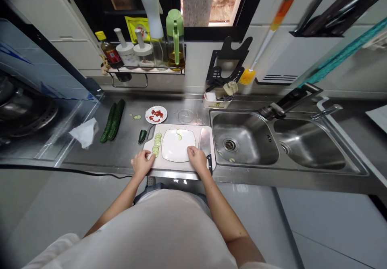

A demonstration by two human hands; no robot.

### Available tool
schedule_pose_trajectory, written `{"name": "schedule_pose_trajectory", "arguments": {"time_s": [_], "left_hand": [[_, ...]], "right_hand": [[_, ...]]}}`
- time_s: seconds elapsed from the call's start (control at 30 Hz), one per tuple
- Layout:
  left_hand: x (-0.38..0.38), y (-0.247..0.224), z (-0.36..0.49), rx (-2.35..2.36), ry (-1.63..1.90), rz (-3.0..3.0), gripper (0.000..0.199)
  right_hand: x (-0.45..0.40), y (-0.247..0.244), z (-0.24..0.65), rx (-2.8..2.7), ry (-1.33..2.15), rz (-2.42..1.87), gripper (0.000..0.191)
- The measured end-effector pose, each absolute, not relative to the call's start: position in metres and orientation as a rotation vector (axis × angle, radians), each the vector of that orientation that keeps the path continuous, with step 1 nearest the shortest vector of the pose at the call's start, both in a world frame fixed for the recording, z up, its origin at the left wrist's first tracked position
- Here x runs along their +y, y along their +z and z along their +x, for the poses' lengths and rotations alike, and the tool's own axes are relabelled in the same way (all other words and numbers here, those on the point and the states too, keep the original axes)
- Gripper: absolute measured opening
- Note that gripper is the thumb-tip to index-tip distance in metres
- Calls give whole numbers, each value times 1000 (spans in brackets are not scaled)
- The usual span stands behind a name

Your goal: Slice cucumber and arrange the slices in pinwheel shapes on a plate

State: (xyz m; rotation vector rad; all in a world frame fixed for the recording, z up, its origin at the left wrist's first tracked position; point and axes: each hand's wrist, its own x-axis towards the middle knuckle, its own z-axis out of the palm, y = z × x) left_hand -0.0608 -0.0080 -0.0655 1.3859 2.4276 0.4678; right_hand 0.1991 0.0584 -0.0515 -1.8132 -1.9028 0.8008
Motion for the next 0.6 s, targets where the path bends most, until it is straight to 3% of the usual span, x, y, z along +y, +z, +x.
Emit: {"name": "schedule_pose_trajectory", "arguments": {"time_s": [0.27,0.6], "left_hand": [[-9,-67,-58,2421,436,1405,29],[-9,-72,-55,2265,812,1290,14]], "right_hand": [[53,-50,200,-1900,803,-1811,39],[52,-50,200,-1882,813,-1814,39]]}}
